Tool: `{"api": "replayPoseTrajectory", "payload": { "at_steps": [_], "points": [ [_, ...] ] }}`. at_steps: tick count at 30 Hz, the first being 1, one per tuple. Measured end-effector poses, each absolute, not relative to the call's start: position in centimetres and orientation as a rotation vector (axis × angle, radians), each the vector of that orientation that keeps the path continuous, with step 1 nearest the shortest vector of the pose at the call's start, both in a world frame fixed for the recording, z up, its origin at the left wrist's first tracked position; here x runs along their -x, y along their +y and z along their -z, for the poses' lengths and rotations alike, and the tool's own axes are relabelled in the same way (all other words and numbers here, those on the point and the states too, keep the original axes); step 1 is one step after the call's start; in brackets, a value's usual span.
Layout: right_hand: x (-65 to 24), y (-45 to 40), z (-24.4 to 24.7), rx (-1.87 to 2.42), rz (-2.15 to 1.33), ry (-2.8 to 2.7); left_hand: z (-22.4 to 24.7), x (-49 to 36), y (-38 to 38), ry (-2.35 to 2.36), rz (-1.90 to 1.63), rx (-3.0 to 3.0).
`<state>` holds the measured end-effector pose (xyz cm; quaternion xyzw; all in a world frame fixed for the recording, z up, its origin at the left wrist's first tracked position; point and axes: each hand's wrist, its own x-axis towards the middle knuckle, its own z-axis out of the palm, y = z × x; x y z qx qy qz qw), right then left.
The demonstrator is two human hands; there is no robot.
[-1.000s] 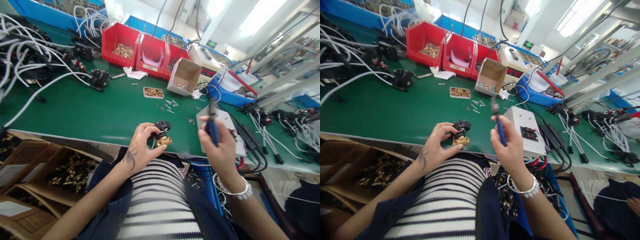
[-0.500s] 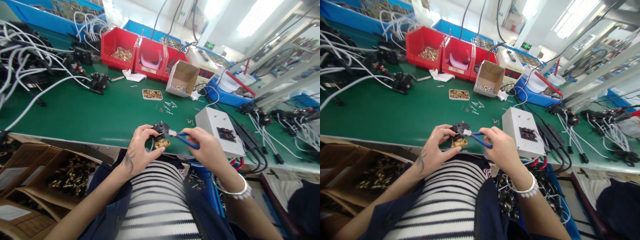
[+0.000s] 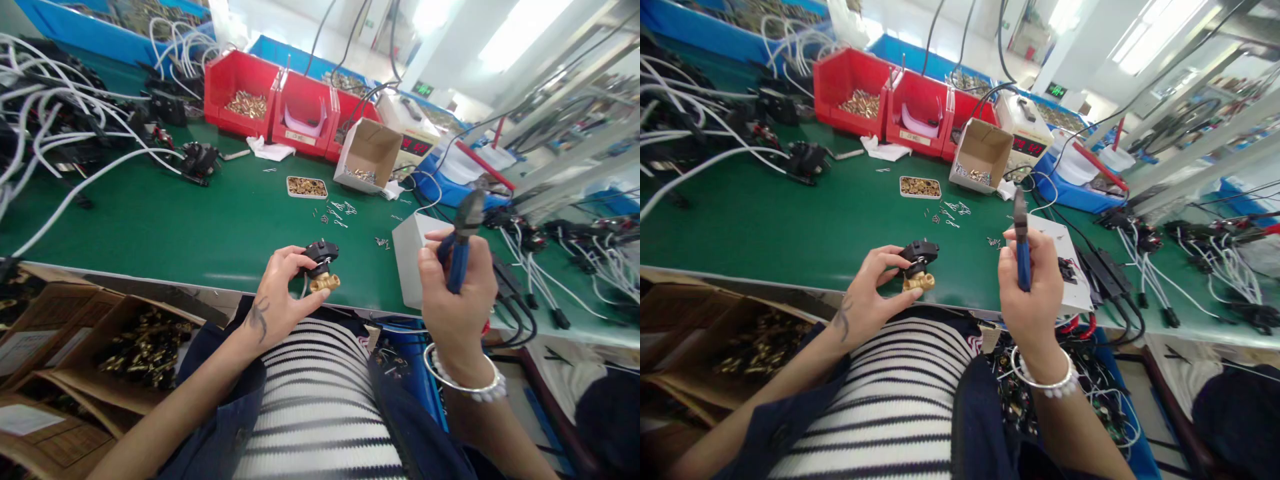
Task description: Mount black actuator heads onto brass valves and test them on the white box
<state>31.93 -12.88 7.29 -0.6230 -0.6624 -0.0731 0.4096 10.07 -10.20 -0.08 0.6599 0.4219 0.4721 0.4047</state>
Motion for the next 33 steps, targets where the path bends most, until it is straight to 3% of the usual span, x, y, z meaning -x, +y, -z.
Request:
{"api": "replayPoseTrajectory", "payload": {
  "at_steps": [5, 10, 16, 20, 26, 30, 33],
  "points": [
    [-32.1, -12.5, -6.8, 1.619, -0.155, -2.137, 0.2, -10.1, -10.2, 1.059, -1.209, -1.618],
    [-32.1, -12.5, -7.6, 1.610, 0.195, -1.676, 0.4, -10.3, -10.2, 1.046, -1.218, -1.593],
    [-32.5, -12.2, -7.7, 1.711, -0.074, -2.254, 0.6, -10.1, -10.2, 1.063, -1.221, -1.542],
    [-32.3, -12.4, -7.8, 1.604, 0.214, -1.754, 0.5, -10.2, -10.1, 1.069, -1.226, -1.524],
    [-31.7, -12.3, -7.3, 1.597, -0.055, -2.229, 0.4, -10.3, -10.2, 1.062, -1.231, -1.531],
    [-31.8, -12.3, -8.1, 1.573, 0.269, -1.728, 0.4, -10.2, -10.3, 1.053, -1.242, -1.540],
    [-32.0, -12.0, -8.1, 1.594, 0.147, -1.938, 0.4, -10.3, -10.3, 1.048, -1.242, -1.546]
  ]
}}
